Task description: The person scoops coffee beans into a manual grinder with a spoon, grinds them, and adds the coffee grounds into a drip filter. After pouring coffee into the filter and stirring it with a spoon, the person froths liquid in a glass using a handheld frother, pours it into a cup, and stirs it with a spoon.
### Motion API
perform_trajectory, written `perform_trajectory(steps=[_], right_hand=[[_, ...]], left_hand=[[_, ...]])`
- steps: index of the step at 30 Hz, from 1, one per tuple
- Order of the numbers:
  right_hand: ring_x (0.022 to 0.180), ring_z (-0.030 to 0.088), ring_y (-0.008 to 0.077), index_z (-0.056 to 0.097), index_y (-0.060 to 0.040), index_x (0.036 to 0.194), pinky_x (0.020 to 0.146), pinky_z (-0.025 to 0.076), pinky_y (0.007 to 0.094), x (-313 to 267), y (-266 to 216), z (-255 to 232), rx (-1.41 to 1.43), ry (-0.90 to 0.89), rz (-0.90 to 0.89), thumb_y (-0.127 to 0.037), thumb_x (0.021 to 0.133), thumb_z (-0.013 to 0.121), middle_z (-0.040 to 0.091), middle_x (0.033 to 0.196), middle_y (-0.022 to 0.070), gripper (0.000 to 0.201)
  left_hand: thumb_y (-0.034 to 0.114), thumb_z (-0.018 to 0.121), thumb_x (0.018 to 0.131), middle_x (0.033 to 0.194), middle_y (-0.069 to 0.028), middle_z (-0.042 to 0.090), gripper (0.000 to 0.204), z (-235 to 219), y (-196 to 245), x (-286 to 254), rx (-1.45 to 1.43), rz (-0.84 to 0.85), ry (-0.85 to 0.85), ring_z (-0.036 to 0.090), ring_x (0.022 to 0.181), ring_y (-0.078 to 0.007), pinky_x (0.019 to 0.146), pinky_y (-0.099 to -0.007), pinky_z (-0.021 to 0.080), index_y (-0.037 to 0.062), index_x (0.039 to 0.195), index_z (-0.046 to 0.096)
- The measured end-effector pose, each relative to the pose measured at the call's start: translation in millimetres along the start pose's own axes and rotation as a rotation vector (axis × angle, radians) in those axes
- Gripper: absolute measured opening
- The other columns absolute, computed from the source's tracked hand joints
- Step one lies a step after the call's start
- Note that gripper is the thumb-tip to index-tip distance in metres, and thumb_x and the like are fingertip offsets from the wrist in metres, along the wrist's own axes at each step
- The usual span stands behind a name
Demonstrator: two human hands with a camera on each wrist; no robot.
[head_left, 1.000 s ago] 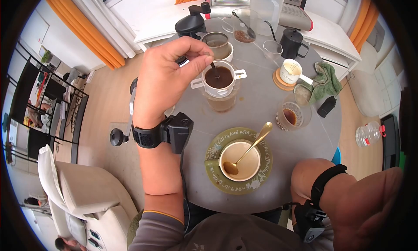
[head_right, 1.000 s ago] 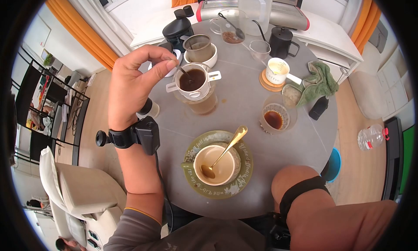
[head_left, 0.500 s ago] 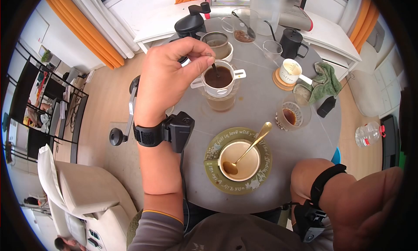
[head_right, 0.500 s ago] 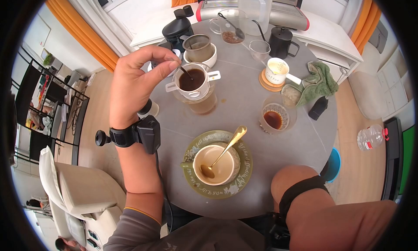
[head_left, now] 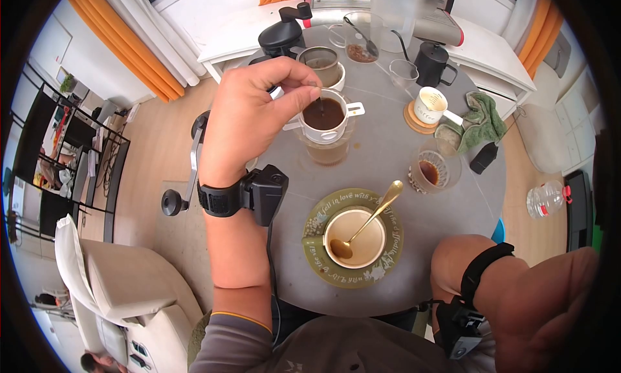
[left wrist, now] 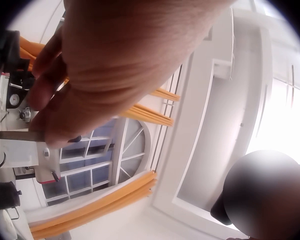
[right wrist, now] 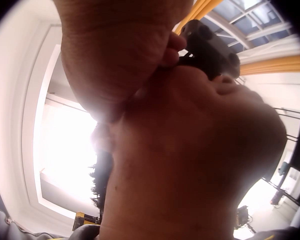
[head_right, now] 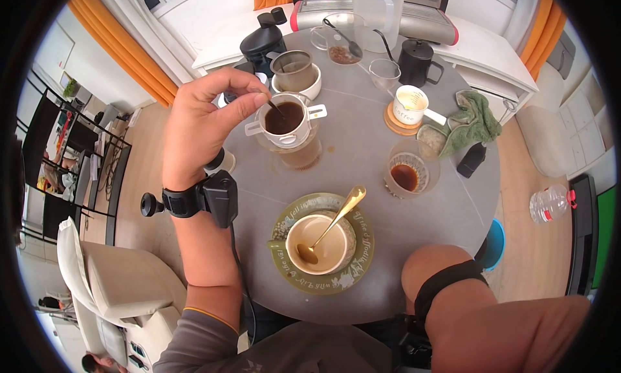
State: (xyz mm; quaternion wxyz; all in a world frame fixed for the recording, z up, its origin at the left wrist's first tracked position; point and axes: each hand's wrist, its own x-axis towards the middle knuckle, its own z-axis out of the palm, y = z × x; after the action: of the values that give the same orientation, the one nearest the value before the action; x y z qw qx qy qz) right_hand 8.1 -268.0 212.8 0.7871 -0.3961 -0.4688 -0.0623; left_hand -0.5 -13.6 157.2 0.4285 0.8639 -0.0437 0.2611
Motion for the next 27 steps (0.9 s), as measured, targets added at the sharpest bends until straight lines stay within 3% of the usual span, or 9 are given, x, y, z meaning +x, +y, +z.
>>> perform_trajectory(steps=[4,13,15,16,18,21,23,27], right_hand=[[0.076,0.069,0.0389,0.071,0.0047,0.087,0.068,0.055,0.0451,2.2,5.5,-6.4,-0.075,-0.004,0.028,-0.018,0.093,0.058,0.068,0.078,0.0263,0.027],[0.076,0.070,0.0405,0.072,0.0063,0.087,0.068,0.055,0.0463,35.6,32.6,-28.6,-0.235,0.074,0.135,-0.017,0.092,0.058,0.069,0.078,0.0281,0.028],[0.066,0.062,0.0167,0.072,-0.0041,0.092,0.065,0.051,0.0334,32.8,54.8,-31.4,-0.800,-0.295,0.041,-0.016,0.088,0.065,0.067,0.074,0.0056,0.014],[0.066,0.062,0.0167,0.072,-0.0041,0.092,0.065,0.051,0.0334,31.0,63.7,-30.3,-0.797,-0.300,0.040,-0.016,0.088,0.065,0.067,0.074,0.0056,0.014],[0.064,0.054,0.0153,0.069,-0.0061,0.103,0.064,0.043,0.0319,27.8,78.9,-25.1,-0.947,-0.558,0.120,-0.016,0.090,0.069,0.062,0.074,0.0030,0.016],[0.063,0.056,0.0204,0.068,-0.0051,0.100,0.057,0.045,0.0332,21.9,98.3,-22.1,-0.933,-0.598,0.060,-0.009,0.090,0.067,0.062,0.077,0.0089,0.011],[0.066,0.059,0.0224,0.066,-0.0028,0.100,0.062,0.047,0.0337,22.6,104.1,-21.5,-0.933,-0.609,0.042,-0.008,0.090,0.067,0.063,0.078,0.0103,0.011],[0.068,0.060,0.0222,0.065,-0.0009,0.098,0.064,0.048,0.0336,22.4,113.4,-22.0,-0.838,-0.576,0.171,-0.006,0.090,0.065,0.064,0.078,0.0106,0.009]], left_hand=[[0.005,0.077,0.087,0.081,-0.0020,0.074,0.010,-3.4,0.4,-0.9,-0.020,0.045,-0.061,0.064,0.077,-0.0079,0.072,-0.0249,0.052,0.0016,0.095,0.075],[0.007,0.076,0.088,0.081,0.0001,0.070,0.011,2.1,0.1,-0.2,-0.013,-0.024,-0.081,0.059,0.075,-0.0062,0.069,-0.0234,0.049,-0.0003,0.096,0.075],[0.008,0.077,0.088,0.080,-0.0019,0.072,0.012,6.1,-1.5,0.2,-0.070,0.015,-0.121,0.063,0.075,-0.0071,0.068,-0.0241,0.051,-0.0006,0.096,0.075],[0.008,0.077,0.088,0.080,-0.0019,0.072,0.012,6.9,0.2,0.5,-0.069,0.013,-0.116,0.063,0.075,-0.0071,0.068,-0.0241,0.051,-0.0006,0.096,0.075],[0.007,0.075,0.088,0.080,-0.0042,0.074,0.012,8.0,4.7,0.5,-0.107,-0.041,-0.158,0.068,0.074,-0.0094,0.067,-0.0260,0.054,-0.0014,0.096,0.074],[0.006,0.073,0.087,0.079,-0.0059,0.075,0.012,7.2,1.6,-0.1,-0.112,-0.026,-0.173,0.070,0.073,-0.0107,0.067,-0.0270,0.055,-0.0021,0.095,0.074],[0.006,0.072,0.087,0.080,-0.0068,0.076,0.013,6.2,-0.6,-0.3,-0.061,-0.005,-0.166,0.070,0.073,-0.0107,0.068,-0.0273,0.055,-0.0022,0.096,0.074],[0.006,0.073,0.086,0.080,-0.0056,0.075,0.016,3.2,-1.9,-0.6,-0.028,-0.018,-0.172,0.068,0.074,-0.0101,0.069,-0.0274,0.055,-0.0010,0.099,0.074]])
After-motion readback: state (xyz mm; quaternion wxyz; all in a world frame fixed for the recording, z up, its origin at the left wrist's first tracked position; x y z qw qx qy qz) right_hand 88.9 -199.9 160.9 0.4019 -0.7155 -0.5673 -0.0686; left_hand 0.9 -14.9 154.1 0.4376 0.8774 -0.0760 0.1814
